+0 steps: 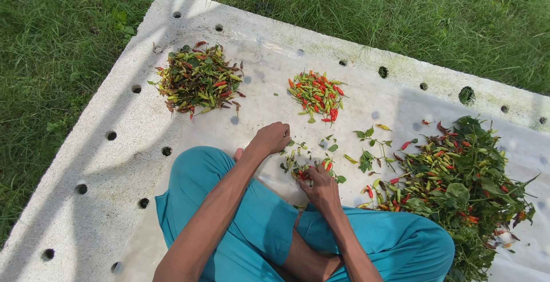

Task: The person sits cross-legged on a concrete slab outdoors and sorts harvested chilies by hand. They separate red and green chilies from stems and leaves, placing the sorted chilies into distinct piles on the slab.

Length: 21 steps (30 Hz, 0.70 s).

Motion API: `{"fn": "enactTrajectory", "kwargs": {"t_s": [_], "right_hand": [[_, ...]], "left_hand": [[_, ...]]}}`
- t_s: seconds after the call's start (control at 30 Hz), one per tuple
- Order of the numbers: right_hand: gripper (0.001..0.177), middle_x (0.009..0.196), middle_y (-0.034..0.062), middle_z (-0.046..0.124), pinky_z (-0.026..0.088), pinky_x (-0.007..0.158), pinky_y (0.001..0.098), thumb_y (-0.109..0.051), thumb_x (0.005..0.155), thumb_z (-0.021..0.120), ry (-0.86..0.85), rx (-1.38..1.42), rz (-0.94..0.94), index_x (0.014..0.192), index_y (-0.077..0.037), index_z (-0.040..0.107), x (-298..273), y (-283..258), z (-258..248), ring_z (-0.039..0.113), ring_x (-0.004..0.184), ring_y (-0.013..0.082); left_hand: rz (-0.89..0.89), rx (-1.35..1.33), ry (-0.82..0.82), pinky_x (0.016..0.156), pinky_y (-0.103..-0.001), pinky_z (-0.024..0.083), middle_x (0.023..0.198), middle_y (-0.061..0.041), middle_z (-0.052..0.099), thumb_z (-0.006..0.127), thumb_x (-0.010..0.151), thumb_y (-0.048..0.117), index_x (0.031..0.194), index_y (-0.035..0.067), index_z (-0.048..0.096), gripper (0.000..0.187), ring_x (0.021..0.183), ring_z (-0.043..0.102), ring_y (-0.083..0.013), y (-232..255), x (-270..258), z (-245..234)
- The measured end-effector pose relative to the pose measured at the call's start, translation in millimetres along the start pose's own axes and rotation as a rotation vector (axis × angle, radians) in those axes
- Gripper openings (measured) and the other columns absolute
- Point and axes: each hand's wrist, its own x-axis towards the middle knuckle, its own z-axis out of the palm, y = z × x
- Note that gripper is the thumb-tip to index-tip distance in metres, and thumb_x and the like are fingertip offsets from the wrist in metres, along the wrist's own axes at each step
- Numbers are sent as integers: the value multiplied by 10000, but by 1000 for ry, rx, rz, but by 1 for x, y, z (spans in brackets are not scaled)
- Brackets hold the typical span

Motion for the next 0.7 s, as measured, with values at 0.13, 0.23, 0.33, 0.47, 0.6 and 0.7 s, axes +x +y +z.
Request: {"fn": "enactTrajectory", "kwargs": {"t_s": [0.13,0.23,0.33,0.47,0.6,0.7], "right_hand": [[215,969,132,606,606,691,555,-337,1008,806,59,-8,-59,1072,-134,775,1,13,15,733,775,429],[175,927,113,586,604,666,521,-320,1016,782,114,31,-57,1026,-146,761,4,12,14,720,736,399],[227,828,119,631,573,628,502,-364,1006,816,72,361,92,976,-139,814,4,15,-1,717,699,408],[214,728,21,439,456,566,346,-210,1080,607,-41,931,321,902,-100,648,0,14,-21,521,617,174],[127,831,-40,309,334,519,281,-208,1017,434,-171,1502,410,899,-163,418,-1,6,-34,404,662,107],[121,852,-62,259,338,524,292,-217,1002,417,-212,1592,396,902,-176,364,-6,-9,-48,385,646,97]], "left_hand": [[-6,7,-11,954,-658,618,1068,-174,689,627,1085,311,1111,110,670,207,1082,759,-456,-9,10,10],[-17,30,-7,947,-652,624,1060,-162,694,638,1075,336,1099,125,677,216,1073,766,-447,-14,15,13],[-20,12,-4,954,-646,620,1059,-163,695,628,1084,319,1105,117,677,209,1072,766,-440,-12,13,13],[-31,25,-10,956,-650,624,1081,-168,705,634,1078,333,1118,124,683,219,1093,767,-442,-13,15,14],[-25,24,-12,960,-652,622,1084,-178,702,612,1093,310,1133,106,680,218,1097,765,-448,-11,13,12],[-43,32,-18,959,-644,626,1072,-156,702,627,1074,345,1109,131,673,222,1084,771,-429,-16,19,16]]}}
